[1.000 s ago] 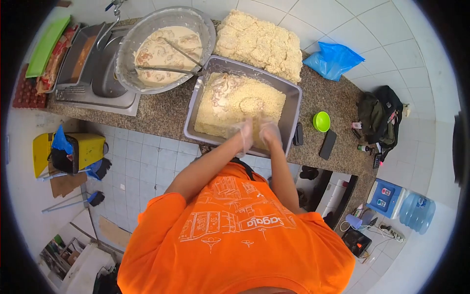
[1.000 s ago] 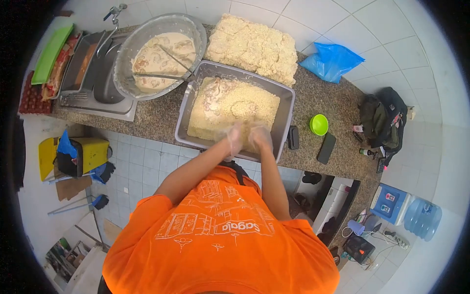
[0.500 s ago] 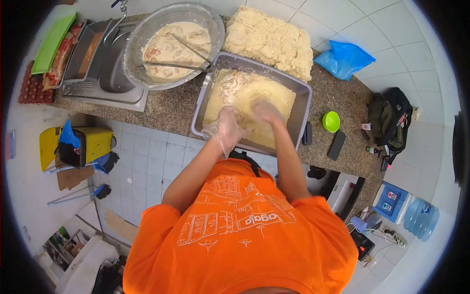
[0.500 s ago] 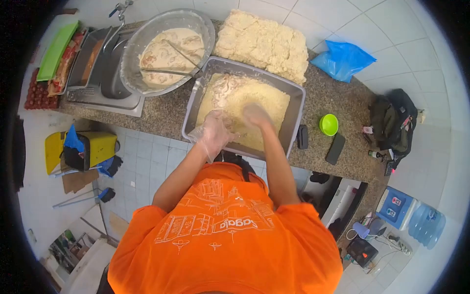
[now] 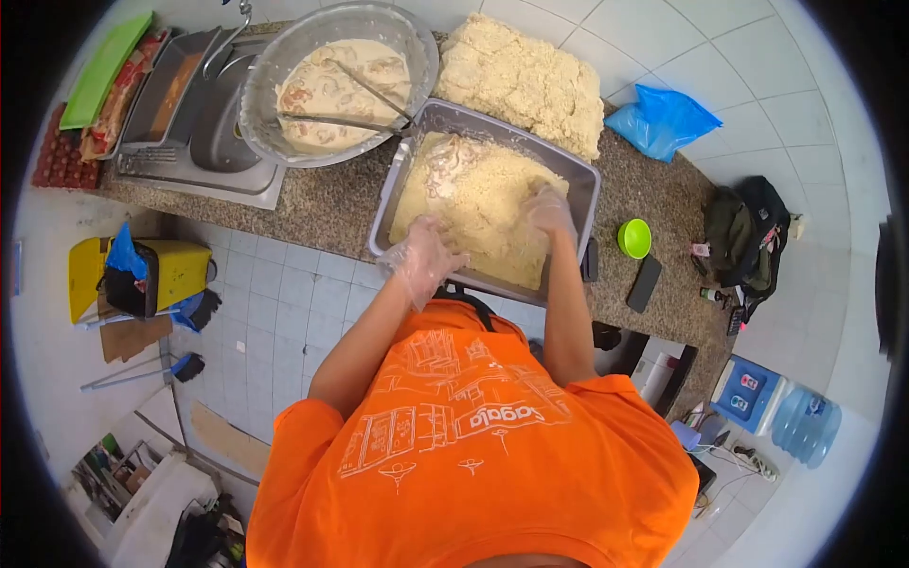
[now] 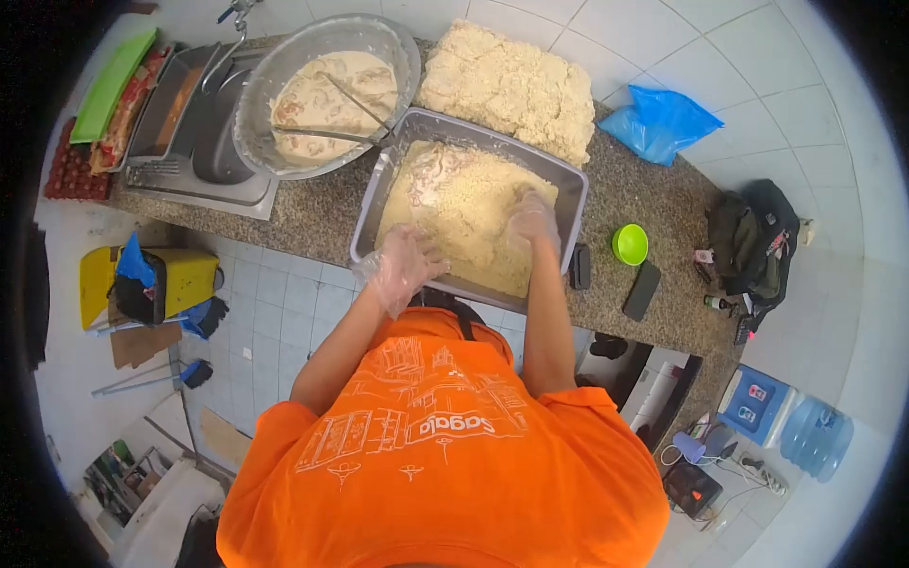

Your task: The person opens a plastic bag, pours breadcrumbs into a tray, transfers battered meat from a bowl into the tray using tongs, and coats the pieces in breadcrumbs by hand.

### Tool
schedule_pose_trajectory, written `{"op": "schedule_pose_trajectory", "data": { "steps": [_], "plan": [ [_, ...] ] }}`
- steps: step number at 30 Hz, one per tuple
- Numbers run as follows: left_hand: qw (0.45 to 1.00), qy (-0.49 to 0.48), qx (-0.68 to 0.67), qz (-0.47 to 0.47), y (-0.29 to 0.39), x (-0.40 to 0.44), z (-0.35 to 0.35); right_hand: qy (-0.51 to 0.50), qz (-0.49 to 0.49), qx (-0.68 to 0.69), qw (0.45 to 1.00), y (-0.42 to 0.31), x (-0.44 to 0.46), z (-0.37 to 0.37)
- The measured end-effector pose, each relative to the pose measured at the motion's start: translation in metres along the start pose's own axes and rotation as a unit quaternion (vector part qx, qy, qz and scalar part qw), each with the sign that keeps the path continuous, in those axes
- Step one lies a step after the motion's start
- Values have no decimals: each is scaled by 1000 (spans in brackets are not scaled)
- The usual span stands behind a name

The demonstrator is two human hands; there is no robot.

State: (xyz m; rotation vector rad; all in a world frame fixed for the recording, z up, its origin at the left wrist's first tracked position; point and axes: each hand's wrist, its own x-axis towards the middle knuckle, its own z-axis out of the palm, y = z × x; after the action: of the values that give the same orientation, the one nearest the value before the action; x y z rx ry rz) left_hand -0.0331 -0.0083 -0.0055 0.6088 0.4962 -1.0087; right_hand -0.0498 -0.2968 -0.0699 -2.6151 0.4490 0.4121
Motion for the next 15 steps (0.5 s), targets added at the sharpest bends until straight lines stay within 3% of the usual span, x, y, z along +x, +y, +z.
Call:
{"op": "schedule_pose_trajectory", "data": {
  "steps": [1, 5, 7, 8, 10, 14, 15],
  "plan": [
    [1000, -3, 1, 0, 0, 3, 1, 42, 56, 56, 996, -13, -6, -1],
    [999, 38, 5, -1, -2, 3, 0, 6, 49, 116, 992, -12, -8, 15],
    [999, 47, 7, -4, -3, 2, -3, -32, -83, -16, 996, 10, 5, 31],
    [999, 40, 9, -3, -3, 3, -5, -33, -83, -16, 996, -10, -4, 10],
    [999, 33, 8, 3, -2, 6, -9, -167, 108, -15, 980, -80, -34, -60],
    [1000, 22, 0, -8, -1, 0, -4, -52, 41, 27, 997, -49, -42, -40],
    [1000, 31, 0, -6, 1, -3, 0, -20, 16, 130, 991, -48, -45, -39]
  ]
}}
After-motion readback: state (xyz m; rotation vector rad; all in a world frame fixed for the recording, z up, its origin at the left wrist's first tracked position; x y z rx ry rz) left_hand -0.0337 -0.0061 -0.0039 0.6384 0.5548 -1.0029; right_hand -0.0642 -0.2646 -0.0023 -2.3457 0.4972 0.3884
